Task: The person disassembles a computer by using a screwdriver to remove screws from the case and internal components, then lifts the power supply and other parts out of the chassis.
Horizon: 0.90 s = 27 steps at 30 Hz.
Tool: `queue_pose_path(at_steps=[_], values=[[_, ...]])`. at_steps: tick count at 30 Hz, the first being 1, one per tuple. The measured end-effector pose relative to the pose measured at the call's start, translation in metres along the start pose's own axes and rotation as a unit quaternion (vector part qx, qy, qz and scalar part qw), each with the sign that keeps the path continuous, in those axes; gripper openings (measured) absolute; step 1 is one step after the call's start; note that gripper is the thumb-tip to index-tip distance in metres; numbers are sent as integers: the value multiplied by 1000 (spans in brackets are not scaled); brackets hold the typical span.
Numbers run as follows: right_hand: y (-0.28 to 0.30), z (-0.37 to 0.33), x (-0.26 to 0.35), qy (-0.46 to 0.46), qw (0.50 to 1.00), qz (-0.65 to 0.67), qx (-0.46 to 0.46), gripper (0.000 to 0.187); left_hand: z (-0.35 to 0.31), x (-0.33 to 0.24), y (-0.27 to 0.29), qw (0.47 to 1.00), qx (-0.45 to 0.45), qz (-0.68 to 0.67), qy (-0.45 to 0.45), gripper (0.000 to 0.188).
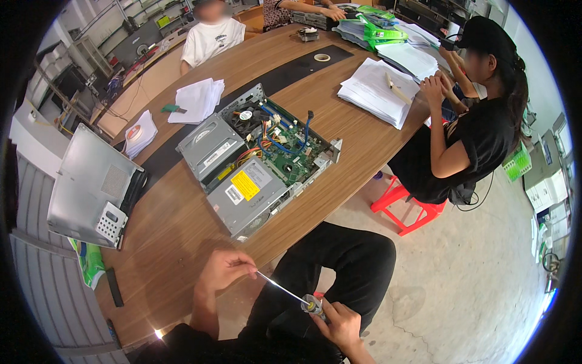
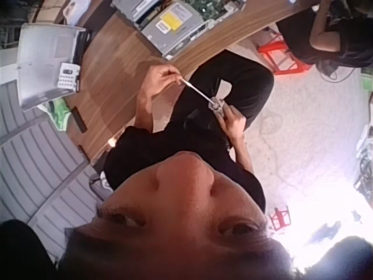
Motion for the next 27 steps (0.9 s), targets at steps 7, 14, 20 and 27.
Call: queue_pose_path(at_steps=[7, 14, 20, 27], values=[[-3, 0, -2, -3, 1000, 21, 9, 43, -1, 6, -2, 997, -44, -62, 13, 7], [0, 0, -3, 2, 1000, -23, 9, 44, 1, 4, -1, 1000, -3, -20, 1, 7], [1, 0, -2, 10, 999, -36, -15, 37, 3, 6, -7, 999, -11, -45, 16, 9], [-14, -10, -5, -52, 993, 99, 43, 39, 1, 33, -35, 956, -148, -248, -45, 10]])
Point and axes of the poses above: each hand's wrist, its own z-axis towards the middle knuckle, its own y-axis out of the back of the hand, x = y × z, the point moved 3 cm from there along z, towards the middle knuckle, and after that the axes turned 15 degrees about -y, right-handed, at the moved point
